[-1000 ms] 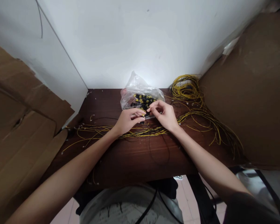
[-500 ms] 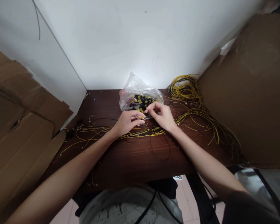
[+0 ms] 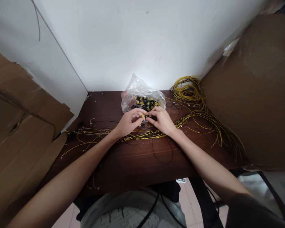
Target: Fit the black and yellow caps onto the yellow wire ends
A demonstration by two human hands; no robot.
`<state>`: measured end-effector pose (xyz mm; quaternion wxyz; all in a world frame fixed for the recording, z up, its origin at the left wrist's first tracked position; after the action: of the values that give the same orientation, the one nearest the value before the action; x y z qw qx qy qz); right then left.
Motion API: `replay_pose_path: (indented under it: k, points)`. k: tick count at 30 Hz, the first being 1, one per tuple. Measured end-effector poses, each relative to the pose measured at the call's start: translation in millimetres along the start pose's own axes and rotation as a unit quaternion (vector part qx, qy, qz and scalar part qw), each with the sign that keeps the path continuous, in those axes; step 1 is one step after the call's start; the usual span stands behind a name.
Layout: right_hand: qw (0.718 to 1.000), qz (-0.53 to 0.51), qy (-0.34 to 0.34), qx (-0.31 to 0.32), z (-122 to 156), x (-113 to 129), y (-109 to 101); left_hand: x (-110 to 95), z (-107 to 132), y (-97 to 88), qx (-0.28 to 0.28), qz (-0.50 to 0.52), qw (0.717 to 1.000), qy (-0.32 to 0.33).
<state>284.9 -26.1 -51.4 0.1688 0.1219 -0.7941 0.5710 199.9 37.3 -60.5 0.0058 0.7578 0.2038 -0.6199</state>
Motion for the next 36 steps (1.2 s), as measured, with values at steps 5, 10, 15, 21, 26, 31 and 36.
replay_pose_path:
  k: [5, 10, 15, 21, 26, 31, 36]
  points:
    - [1.0, -0.012, 0.009, -0.001, -0.7, -0.4, 2.0, 2.2, -0.5, -0.4, -0.003, 0.02, 1.0, -0.007]
    - [1.0, -0.023, 0.008, 0.002, -0.3, 1.3, 0.4, 4.5, -0.6, 0.2, 0.009, 0.007, 1.0, -0.01]
    - [0.999, -0.03, 0.01, 0.003, -0.1, 0.1, 0.9, 5.6, -0.4, 0.1, 0.011, -0.004, 1.0, -0.01]
    - [0.999, -0.048, 0.005, 0.017, -1.1, 1.0, 2.6, 3.7, -0.8, 0.3, 0.012, -0.014, 1.0, -0.006]
    - [0.999, -0.053, 0.0, 0.009, -0.3, 3.1, 1.1, 6.8, -0.7, 0.2, 0.012, -0.011, 1.0, -0.018]
    - [0.996, -0.085, -0.017, -0.031, 2.0, 9.8, -9.2, 9.9, -0.3, 0.4, 0.012, -0.01, 1.0, -0.022]
    - [0.985, -0.159, -0.031, -0.059, 2.4, 15.7, -20.0, 12.1, 0.0, -0.5, 0.01, -0.006, 1.0, -0.029]
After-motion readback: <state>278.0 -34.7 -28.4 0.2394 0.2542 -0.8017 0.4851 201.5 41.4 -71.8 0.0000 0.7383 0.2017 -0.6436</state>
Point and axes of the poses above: each hand's wrist, its own z-axis away from the middle knuckle, its own y-axis out of the palm, x = y × z, the point moved 9 cm from there along -z, towards the middle knuckle, and after that the axes turned 8 degrees about x, right-handed, at the moved point
